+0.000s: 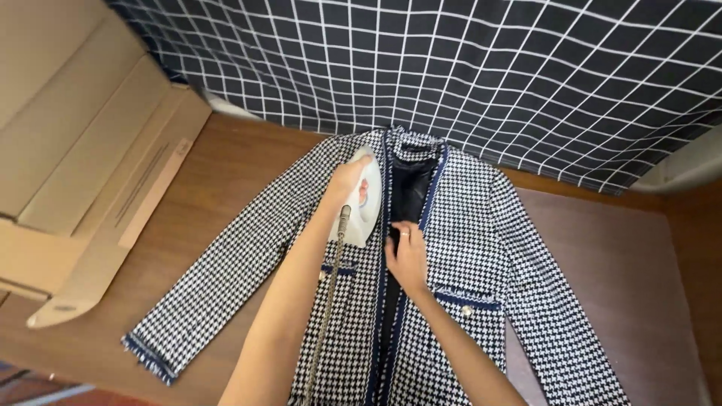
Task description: Selecting a checkered blazer from a garment rack and ironing it on a table
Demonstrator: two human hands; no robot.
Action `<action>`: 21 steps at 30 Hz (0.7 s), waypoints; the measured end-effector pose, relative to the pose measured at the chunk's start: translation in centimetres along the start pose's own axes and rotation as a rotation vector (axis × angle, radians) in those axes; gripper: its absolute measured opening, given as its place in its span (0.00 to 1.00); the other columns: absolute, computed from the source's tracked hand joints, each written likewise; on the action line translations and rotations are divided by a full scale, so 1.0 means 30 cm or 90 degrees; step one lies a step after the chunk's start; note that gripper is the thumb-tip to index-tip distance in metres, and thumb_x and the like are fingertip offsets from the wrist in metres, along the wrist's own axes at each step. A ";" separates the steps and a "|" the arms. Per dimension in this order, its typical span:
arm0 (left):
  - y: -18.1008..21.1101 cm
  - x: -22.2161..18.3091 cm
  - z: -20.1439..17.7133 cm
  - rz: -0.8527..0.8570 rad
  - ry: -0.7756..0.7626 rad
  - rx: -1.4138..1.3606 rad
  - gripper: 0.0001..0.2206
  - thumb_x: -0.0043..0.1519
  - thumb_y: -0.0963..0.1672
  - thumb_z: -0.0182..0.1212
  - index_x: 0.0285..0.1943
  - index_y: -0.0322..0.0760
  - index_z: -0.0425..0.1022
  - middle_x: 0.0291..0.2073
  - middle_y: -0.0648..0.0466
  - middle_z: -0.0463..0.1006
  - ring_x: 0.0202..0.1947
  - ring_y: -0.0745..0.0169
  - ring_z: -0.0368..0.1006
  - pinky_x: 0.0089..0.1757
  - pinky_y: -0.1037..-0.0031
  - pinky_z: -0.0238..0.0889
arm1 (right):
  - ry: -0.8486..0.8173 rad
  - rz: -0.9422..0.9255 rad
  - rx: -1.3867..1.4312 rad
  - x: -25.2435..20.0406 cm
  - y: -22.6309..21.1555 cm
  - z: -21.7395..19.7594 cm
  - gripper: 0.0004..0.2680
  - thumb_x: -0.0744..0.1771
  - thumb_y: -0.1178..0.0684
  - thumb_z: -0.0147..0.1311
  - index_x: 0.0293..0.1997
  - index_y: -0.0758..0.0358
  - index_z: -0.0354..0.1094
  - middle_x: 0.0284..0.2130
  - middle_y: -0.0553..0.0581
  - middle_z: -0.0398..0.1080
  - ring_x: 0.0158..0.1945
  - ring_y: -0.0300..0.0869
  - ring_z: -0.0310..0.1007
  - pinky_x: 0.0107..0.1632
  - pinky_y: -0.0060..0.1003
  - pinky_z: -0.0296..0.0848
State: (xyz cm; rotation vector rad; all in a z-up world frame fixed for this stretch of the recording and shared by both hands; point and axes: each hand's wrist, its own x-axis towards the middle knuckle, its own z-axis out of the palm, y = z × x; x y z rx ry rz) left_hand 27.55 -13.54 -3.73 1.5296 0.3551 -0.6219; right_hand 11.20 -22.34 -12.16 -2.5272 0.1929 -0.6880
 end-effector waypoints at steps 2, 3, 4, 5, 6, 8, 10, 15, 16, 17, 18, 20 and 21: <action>-0.028 -0.006 -0.019 -0.001 0.005 0.007 0.19 0.48 0.50 0.60 0.36 0.27 0.68 0.14 0.46 0.66 0.11 0.61 0.63 0.12 0.74 0.58 | -0.007 -0.004 -0.009 -0.008 0.009 0.012 0.08 0.60 0.58 0.49 0.40 0.60 0.58 0.37 0.56 0.59 0.39 0.50 0.64 0.40 0.41 0.66; -0.039 -0.007 -0.026 0.000 0.004 0.016 0.20 0.48 0.49 0.60 0.37 0.26 0.67 0.14 0.45 0.66 0.11 0.60 0.63 0.12 0.73 0.58 | -0.008 -0.005 -0.022 -0.008 0.015 0.017 0.08 0.61 0.58 0.48 0.40 0.60 0.58 0.37 0.56 0.59 0.39 0.51 0.64 0.40 0.42 0.66; -0.047 -0.017 -0.035 -0.001 0.008 0.014 0.20 0.48 0.49 0.60 0.37 0.26 0.67 0.14 0.45 0.66 0.11 0.60 0.63 0.12 0.73 0.58 | -0.011 -0.007 -0.020 -0.010 0.015 0.021 0.08 0.61 0.58 0.48 0.40 0.60 0.58 0.37 0.56 0.59 0.39 0.51 0.64 0.40 0.42 0.66; -0.055 -0.026 -0.043 0.005 0.010 0.038 0.20 0.49 0.49 0.59 0.37 0.25 0.68 0.15 0.45 0.67 0.11 0.60 0.64 0.12 0.73 0.59 | -0.039 -0.004 -0.047 -0.011 0.016 0.024 0.10 0.60 0.51 0.51 0.41 0.58 0.57 0.39 0.54 0.57 0.41 0.49 0.63 0.40 0.42 0.65; -0.064 -0.034 -0.050 0.011 0.011 0.063 0.20 0.49 0.49 0.58 0.37 0.24 0.68 0.15 0.44 0.68 0.11 0.60 0.65 0.12 0.72 0.61 | -0.067 0.000 -0.074 -0.012 0.018 0.027 0.14 0.60 0.44 0.53 0.42 0.56 0.56 0.40 0.52 0.56 0.42 0.48 0.63 0.40 0.41 0.65; -0.097 0.011 -0.073 0.010 0.010 0.077 0.21 0.48 0.50 0.59 0.37 0.25 0.68 0.16 0.44 0.69 0.11 0.59 0.65 0.12 0.71 0.62 | -0.090 0.016 -0.077 -0.013 0.014 0.023 0.14 0.60 0.44 0.53 0.42 0.55 0.56 0.41 0.51 0.55 0.43 0.48 0.62 0.41 0.41 0.64; -0.115 0.035 -0.103 0.012 0.008 0.091 0.21 0.47 0.50 0.60 0.37 0.25 0.69 0.16 0.43 0.69 0.11 0.59 0.66 0.12 0.70 0.63 | -0.111 0.032 -0.081 -0.011 0.013 0.019 0.13 0.60 0.44 0.52 0.42 0.54 0.56 0.42 0.50 0.55 0.44 0.48 0.61 0.42 0.42 0.63; -0.101 0.024 -0.184 0.040 0.037 0.156 0.22 0.46 0.50 0.61 0.36 0.24 0.69 0.16 0.42 0.69 0.10 0.60 0.66 0.12 0.72 0.64 | -0.115 0.030 -0.065 -0.016 0.017 0.029 0.11 0.61 0.44 0.51 0.40 0.53 0.56 0.41 0.49 0.55 0.44 0.47 0.60 0.42 0.41 0.62; -0.101 0.038 -0.175 0.042 0.036 0.155 0.22 0.46 0.50 0.61 0.36 0.24 0.69 0.16 0.42 0.69 0.10 0.60 0.66 0.12 0.72 0.64 | -0.113 0.029 -0.066 -0.013 0.018 0.029 0.11 0.61 0.44 0.51 0.40 0.53 0.56 0.41 0.49 0.55 0.44 0.47 0.60 0.42 0.41 0.62; -0.103 0.051 -0.166 0.046 0.032 0.156 0.21 0.46 0.50 0.61 0.35 0.24 0.70 0.15 0.42 0.69 0.10 0.59 0.66 0.12 0.71 0.64 | -0.126 0.036 -0.059 -0.012 0.019 0.030 0.11 0.61 0.44 0.51 0.41 0.52 0.56 0.41 0.48 0.54 0.45 0.46 0.59 0.43 0.40 0.61; -0.110 0.062 -0.157 0.049 0.029 0.155 0.20 0.46 0.50 0.61 0.34 0.24 0.70 0.14 0.43 0.69 0.09 0.58 0.65 0.12 0.70 0.64 | -0.142 0.043 -0.052 -0.015 0.020 0.029 0.11 0.61 0.43 0.50 0.42 0.51 0.56 0.41 0.47 0.53 0.46 0.45 0.58 0.44 0.40 0.60; -0.053 -0.152 -0.104 0.069 0.016 0.115 0.20 0.47 0.50 0.59 0.34 0.25 0.69 0.14 0.43 0.68 0.10 0.58 0.66 0.12 0.71 0.64 | -0.151 0.055 -0.001 -0.005 0.061 0.051 0.11 0.61 0.44 0.51 0.42 0.50 0.56 0.42 0.47 0.54 0.47 0.46 0.58 0.45 0.41 0.60; -0.025 -0.258 -0.082 0.088 0.003 0.077 0.19 0.48 0.49 0.57 0.33 0.25 0.69 0.14 0.44 0.68 0.11 0.59 0.66 0.13 0.72 0.64 | -0.161 0.069 0.053 -0.002 0.078 0.066 0.11 0.61 0.45 0.53 0.42 0.50 0.57 0.42 0.46 0.54 0.48 0.47 0.58 0.46 0.41 0.60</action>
